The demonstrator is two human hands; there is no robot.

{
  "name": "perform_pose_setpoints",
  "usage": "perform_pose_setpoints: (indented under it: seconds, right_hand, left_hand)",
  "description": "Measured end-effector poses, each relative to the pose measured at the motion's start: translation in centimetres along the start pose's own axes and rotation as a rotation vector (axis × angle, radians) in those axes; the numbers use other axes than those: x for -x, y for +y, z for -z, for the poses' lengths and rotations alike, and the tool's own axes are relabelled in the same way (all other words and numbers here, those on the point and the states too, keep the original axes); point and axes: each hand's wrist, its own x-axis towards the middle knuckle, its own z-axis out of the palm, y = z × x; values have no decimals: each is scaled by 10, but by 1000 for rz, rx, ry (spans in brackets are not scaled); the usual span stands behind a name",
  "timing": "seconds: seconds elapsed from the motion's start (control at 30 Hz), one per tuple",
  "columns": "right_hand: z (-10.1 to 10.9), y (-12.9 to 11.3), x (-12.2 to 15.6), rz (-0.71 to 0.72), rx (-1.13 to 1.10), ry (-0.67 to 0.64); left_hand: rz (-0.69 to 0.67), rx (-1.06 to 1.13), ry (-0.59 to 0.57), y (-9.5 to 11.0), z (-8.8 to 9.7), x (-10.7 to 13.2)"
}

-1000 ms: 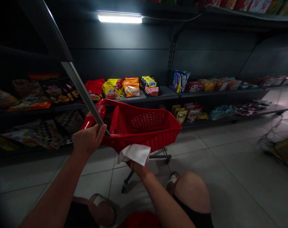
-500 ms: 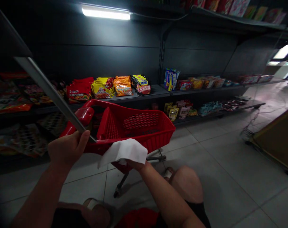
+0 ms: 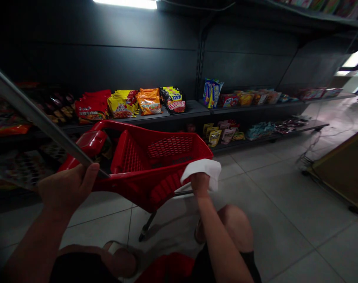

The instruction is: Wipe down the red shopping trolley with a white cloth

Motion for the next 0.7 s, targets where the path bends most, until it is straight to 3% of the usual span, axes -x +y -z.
perform_pose_setpoints:
  seconds: [0.03, 0.13, 0.23, 0.3, 0.37, 0.53, 0.6, 0.7]
  right_hand:
    - [-18, -23, 16, 50, 1, -49]
    - [-68, -93, 62, 426, 40, -279]
    - [-86, -127, 76, 597, 84, -373]
    - [-77, -117, 62, 606, 104, -410]
    - [-58, -85, 39, 546, 111, -417]
    - [-1, 0, -16, 153, -33, -194]
    - [15, 11, -23, -59, -269, -117]
    - [29, 0, -17, -339, -713, -121]
  left_hand:
    - [4, -3, -6, -1, 0, 0]
    - [21, -12, -4, -6, 0, -2]
    - [40, -32, -16, -14, -2, -3]
    - [47, -51, -24, -20, -3, -2]
    - [45, -64, -16, -22, -3, -2]
    - [37, -47, -25, -17, 3, -6]
    - [53, -28, -70, -14, 5, -10]
    - [72, 20, -119, -14, 8, -14]
